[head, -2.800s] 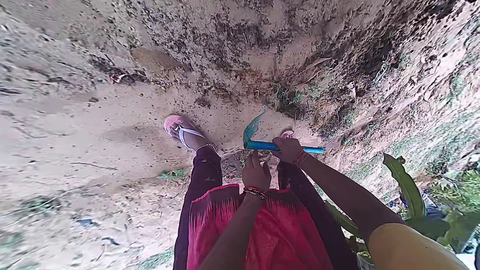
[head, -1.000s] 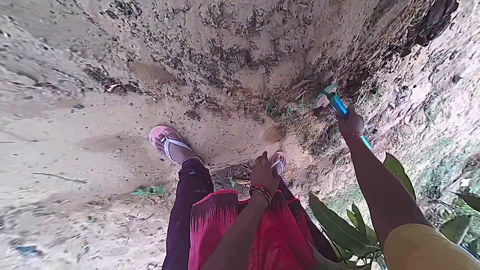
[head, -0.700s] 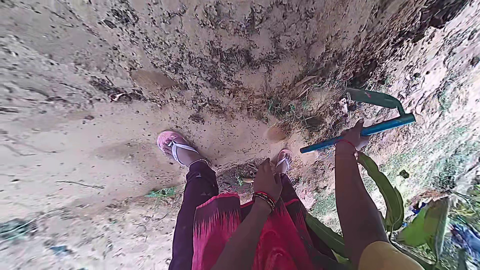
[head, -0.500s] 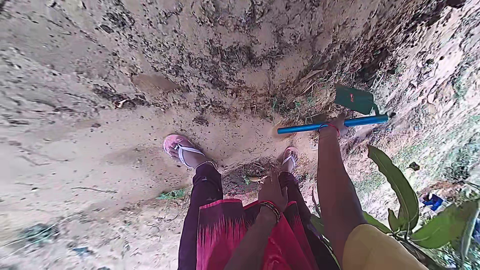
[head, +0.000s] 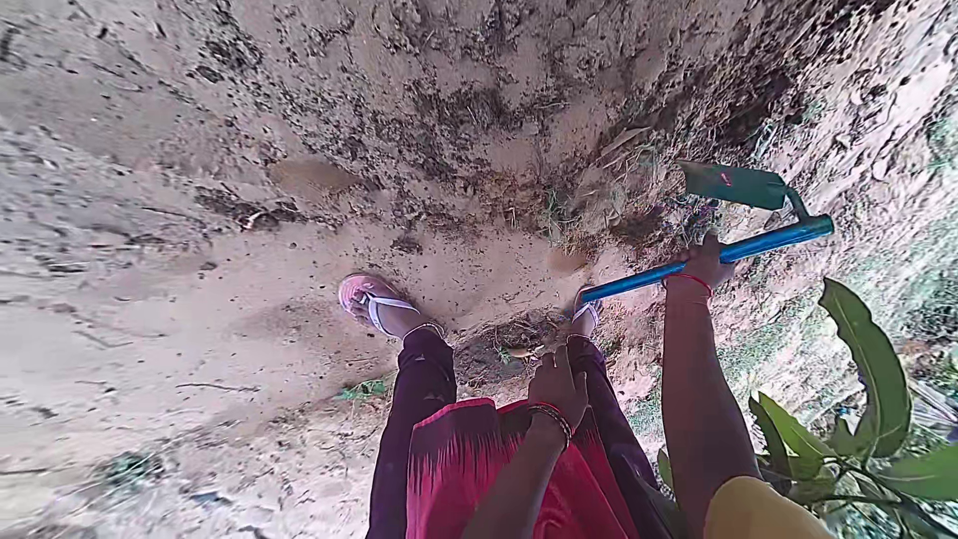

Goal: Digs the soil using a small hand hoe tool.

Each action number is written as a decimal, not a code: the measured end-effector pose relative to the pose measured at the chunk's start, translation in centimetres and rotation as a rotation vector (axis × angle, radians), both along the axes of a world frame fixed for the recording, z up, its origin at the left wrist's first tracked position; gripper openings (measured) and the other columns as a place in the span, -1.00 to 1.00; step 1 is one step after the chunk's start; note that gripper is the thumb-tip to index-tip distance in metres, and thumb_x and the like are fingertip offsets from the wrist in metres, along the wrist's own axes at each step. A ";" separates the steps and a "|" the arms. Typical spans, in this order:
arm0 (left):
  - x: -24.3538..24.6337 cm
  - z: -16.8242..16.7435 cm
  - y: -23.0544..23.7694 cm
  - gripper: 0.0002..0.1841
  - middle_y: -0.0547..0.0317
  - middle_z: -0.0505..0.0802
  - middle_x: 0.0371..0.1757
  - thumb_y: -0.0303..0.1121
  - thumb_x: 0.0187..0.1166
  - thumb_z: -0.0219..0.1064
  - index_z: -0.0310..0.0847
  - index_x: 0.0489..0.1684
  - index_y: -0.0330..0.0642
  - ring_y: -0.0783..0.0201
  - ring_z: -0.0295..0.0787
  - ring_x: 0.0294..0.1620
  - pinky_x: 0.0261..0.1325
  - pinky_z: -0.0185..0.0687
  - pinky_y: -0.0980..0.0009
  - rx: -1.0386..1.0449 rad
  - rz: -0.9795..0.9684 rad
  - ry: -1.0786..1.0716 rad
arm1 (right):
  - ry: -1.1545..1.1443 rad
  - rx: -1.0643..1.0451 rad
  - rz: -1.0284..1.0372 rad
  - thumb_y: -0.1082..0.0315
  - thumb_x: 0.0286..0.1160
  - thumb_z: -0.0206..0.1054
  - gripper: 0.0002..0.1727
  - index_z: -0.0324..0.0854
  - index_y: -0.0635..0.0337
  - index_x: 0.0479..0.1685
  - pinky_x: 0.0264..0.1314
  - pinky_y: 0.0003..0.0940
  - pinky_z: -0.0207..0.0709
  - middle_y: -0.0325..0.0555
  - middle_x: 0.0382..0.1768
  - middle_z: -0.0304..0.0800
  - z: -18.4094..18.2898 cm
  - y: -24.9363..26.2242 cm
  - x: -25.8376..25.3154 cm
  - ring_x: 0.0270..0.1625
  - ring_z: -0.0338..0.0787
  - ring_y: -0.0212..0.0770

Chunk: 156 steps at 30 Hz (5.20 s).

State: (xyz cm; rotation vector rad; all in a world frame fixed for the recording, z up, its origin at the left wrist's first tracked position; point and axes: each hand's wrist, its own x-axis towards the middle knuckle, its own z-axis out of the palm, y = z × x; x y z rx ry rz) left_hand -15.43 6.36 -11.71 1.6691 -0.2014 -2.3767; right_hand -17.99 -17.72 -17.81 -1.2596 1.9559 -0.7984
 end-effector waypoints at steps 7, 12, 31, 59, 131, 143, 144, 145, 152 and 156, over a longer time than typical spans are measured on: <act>-0.2 -0.2 0.5 -0.33 -0.24 0.46 0.69 -0.18 0.78 0.19 0.11 0.82 -0.27 -0.12 0.53 0.60 0.61 0.43 0.04 0.049 0.094 -0.093 | 0.022 0.377 -0.114 0.33 0.69 0.26 -0.85 0.36 0.13 -0.06 -0.63 -0.42 0.47 -0.27 -0.63 0.35 -11.8 4.8 3.9 -0.72 0.41 -0.38; -0.1 -0.1 0.1 -0.32 -0.26 0.44 0.70 -0.19 0.78 0.19 0.07 0.83 -0.27 -0.14 0.53 0.59 0.59 0.44 0.01 0.060 0.087 -0.089 | 0.099 0.436 0.094 0.42 0.64 0.29 -0.89 0.43 0.16 -0.10 -0.65 -0.47 0.42 -0.27 -0.63 0.38 -6.2 0.9 0.5 -0.73 0.37 -0.40; -1.5 -0.7 1.0 -0.38 -0.37 0.57 0.55 -0.34 0.73 0.23 0.20 0.74 -0.43 -0.16 0.70 0.37 0.48 0.54 0.04 0.037 0.315 -0.291 | 0.109 0.385 0.187 0.51 0.54 0.30 -0.83 0.38 0.11 -0.22 -0.68 -0.52 0.41 -0.36 -0.72 0.32 -3.0 0.5 -0.1 -0.78 0.35 -0.45; -1.7 -0.3 1.3 -0.40 -0.34 0.57 0.57 -0.40 0.71 0.20 0.23 0.72 -0.42 -0.11 0.70 0.37 0.47 0.54 0.08 0.032 0.449 -0.362 | -0.001 0.544 -0.048 0.48 0.54 0.26 -0.88 0.40 0.10 -0.25 -0.62 -0.49 0.42 -0.29 -0.62 0.37 -10.5 7.9 3.7 -0.70 0.38 -0.40; -2.9 -0.6 1.8 -0.47 -0.46 0.73 0.28 -0.51 0.58 0.22 0.38 0.53 -0.62 -0.16 0.81 0.08 0.24 0.67 0.02 -0.034 0.786 -0.617 | 0.234 0.615 0.309 0.47 0.48 0.33 -0.88 0.46 0.14 -0.33 -0.59 -0.40 0.45 -0.28 -0.64 0.43 -11.9 8.8 2.6 -0.69 0.43 -0.36; -2.6 -1.8 2.0 -0.45 -0.44 0.70 0.34 -0.51 0.63 0.19 0.29 0.60 -0.60 -0.06 0.81 0.07 0.21 0.68 0.12 0.034 0.831 -0.615 | 0.189 0.319 0.354 0.54 0.40 0.38 -0.81 0.43 0.14 -0.29 -0.58 -0.44 0.53 -0.30 -0.64 0.44 -5.7 5.6 2.3 -0.70 0.46 -0.41; -2.8 -1.9 2.0 -0.45 -0.43 0.71 0.33 -0.52 0.63 0.20 0.28 0.60 -0.59 -0.06 0.82 0.06 0.20 0.69 0.12 0.034 0.848 -0.633 | 0.230 0.423 0.337 0.53 0.39 0.36 -0.85 0.46 0.17 -0.31 -0.60 -0.41 0.50 -0.27 -0.65 0.45 -8.9 6.8 1.6 -0.71 0.44 -0.37; -3.2 -2.0 1.9 -0.45 -0.43 0.72 0.31 -0.52 0.62 0.20 0.28 0.59 -0.60 -0.06 0.81 0.05 0.19 0.69 0.10 0.030 0.876 -0.654 | 0.263 0.545 0.330 0.52 0.45 0.34 -0.89 0.47 0.21 -0.27 -0.57 -0.36 0.48 -0.22 -0.61 0.45 -11.0 7.8 0.9 -0.67 0.44 -0.33; -1.9 -2.6 0.8 -0.44 -0.33 0.68 0.40 -0.47 0.67 0.23 0.26 0.65 -0.47 0.03 0.78 -0.02 0.04 0.68 0.14 0.010 0.959 -0.691 | 0.327 0.565 0.578 0.53 0.42 0.39 -0.83 0.45 0.23 -0.27 -0.58 -0.44 0.46 -0.27 -0.64 0.43 -4.7 6.5 -0.3 -0.70 0.43 -0.40; -0.6 -3.0 0.5 -0.30 -0.36 0.59 0.49 -0.30 0.58 0.34 0.19 0.67 -0.49 0.00 0.70 0.22 0.09 0.65 0.13 -0.089 1.130 -0.758 | 0.267 0.314 0.778 0.36 0.50 0.41 -0.79 0.45 0.08 -0.39 -0.53 -0.57 0.38 -0.43 -0.64 0.41 -0.9 11.7 -1.9 -0.65 0.38 -0.56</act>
